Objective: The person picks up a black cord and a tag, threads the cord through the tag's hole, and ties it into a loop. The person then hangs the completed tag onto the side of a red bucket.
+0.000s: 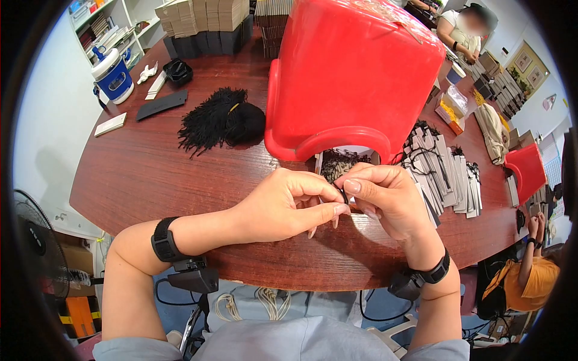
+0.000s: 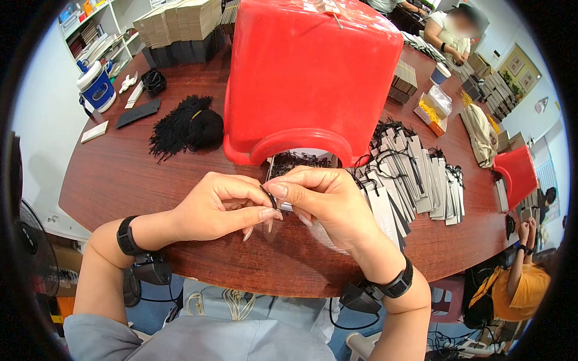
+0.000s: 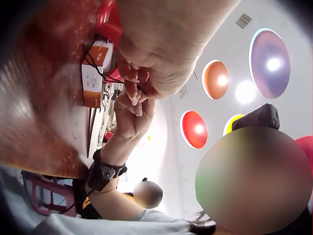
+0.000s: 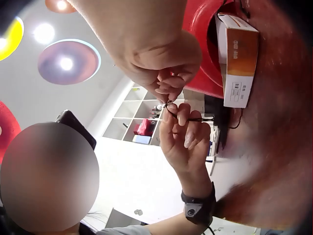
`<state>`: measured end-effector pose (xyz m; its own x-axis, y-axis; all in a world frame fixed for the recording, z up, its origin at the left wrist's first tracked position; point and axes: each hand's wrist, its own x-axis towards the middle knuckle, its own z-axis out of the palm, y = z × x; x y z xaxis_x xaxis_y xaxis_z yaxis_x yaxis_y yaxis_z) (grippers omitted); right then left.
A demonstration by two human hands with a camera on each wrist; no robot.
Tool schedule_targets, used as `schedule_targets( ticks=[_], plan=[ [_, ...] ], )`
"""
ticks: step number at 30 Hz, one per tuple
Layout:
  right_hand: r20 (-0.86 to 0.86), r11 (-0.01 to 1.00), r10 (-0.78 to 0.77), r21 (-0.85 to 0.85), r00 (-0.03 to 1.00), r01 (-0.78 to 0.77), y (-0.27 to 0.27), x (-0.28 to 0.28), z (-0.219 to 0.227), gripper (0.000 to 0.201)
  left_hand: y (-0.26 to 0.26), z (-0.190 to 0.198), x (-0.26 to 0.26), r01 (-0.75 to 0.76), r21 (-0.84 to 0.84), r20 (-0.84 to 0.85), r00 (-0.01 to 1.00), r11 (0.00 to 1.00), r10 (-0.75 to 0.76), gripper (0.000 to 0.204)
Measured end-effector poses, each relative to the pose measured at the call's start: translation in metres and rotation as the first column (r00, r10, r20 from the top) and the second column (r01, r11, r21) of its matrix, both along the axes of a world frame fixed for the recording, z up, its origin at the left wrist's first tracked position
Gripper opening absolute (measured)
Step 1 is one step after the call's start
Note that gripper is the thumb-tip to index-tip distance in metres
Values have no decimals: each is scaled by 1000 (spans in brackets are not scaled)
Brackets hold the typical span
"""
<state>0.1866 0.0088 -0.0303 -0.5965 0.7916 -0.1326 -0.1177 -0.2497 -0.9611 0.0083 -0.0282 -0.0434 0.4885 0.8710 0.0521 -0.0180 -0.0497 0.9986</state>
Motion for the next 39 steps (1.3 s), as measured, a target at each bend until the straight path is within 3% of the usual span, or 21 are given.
schedule_targets(
  ticks=[3,5,7,9,11,12,13,14,18,21,22,23,24,26,27,29,30,31,32,34,39],
  plan=[
    [145,989,-23,150,989,1,-2,-1,2,11,-1,0,0,-30,64,-80,996,997,35,9],
    [283,830,-160,556,946,-26,-6,-5,-2,11,-2,-1,0,-46,131,-154,986,990,66,8],
    [299,800,-175,598,938,-41,-7,-6,-6,10,-2,-7,1,-64,225,-199,974,972,110,8],
    [313,767,-191,639,930,-57,-8,-6,-7,8,-1,-10,0,-47,174,-208,974,984,84,10],
    [272,635,-303,772,914,-19,-9,-7,-6,5,0,-7,0,-32,121,-217,974,992,58,11],
    [272,637,-301,770,914,-20,-9,-8,-2,5,1,0,0,-51,-56,-129,991,997,43,13],
    [234,810,-291,576,928,109,-10,-8,4,6,2,4,0,-53,-232,-39,998,971,45,14],
    [192,917,-293,333,936,219,-9,-7,7,7,3,3,-1,-55,-231,-39,998,971,47,14],
    [-199,972,-183,113,963,208,4,7,0,13,4,-1,-3,-130,-241,-14,991,962,131,18],
    [-145,938,-257,199,956,283,-6,-3,1,9,4,-8,-4,-128,-145,-19,992,981,127,17],
    [-145,938,-258,198,955,283,-7,-6,-4,9,4,-9,-6,-139,258,-192,962,956,192,18],
    [-17,765,-326,583,945,274,-7,-10,-13,8,4,-10,-7,-56,615,-318,895,786,313,20],
    [73,475,-430,866,900,157,-7,-11,-18,7,4,-11,-7,-56,614,-319,895,787,312,20],
    [166,430,-446,902,880,48,-9,-9,-16,9,5,-11,-7,-184,780,-208,825,598,525,27],
    [192,556,-377,829,906,56,-9,-10,-15,8,5,-10,-7,-182,780,-210,825,599,525,27],
    [213,771,-263,632,941,72,-10,-8,-11,9,5,-7,-8,-211,438,-130,947,874,294,32],
    [213,772,-261,631,941,71,-11,-8,-8,9,5,-6,-8,-174,234,-46,981,956,190,34],
    [180,866,-171,496,969,61,-12,-8,-4,11,6,-6,-6,-111,44,94,990,993,107,31],
    [131,937,-87,348,988,36,-12,-8,-3,12,7,-5,-6,-112,44,94,990,993,107,31],
    [88,954,-76,297,993,47,-11,-10,-6,15,7,-1,-7,82,-296,224,974,952,-14,24],
    [-14,999,-16,30,1000,16,-9,-8,-7,15,7,-4,-3,79,-415,245,969,907,27,18]
  ],
)
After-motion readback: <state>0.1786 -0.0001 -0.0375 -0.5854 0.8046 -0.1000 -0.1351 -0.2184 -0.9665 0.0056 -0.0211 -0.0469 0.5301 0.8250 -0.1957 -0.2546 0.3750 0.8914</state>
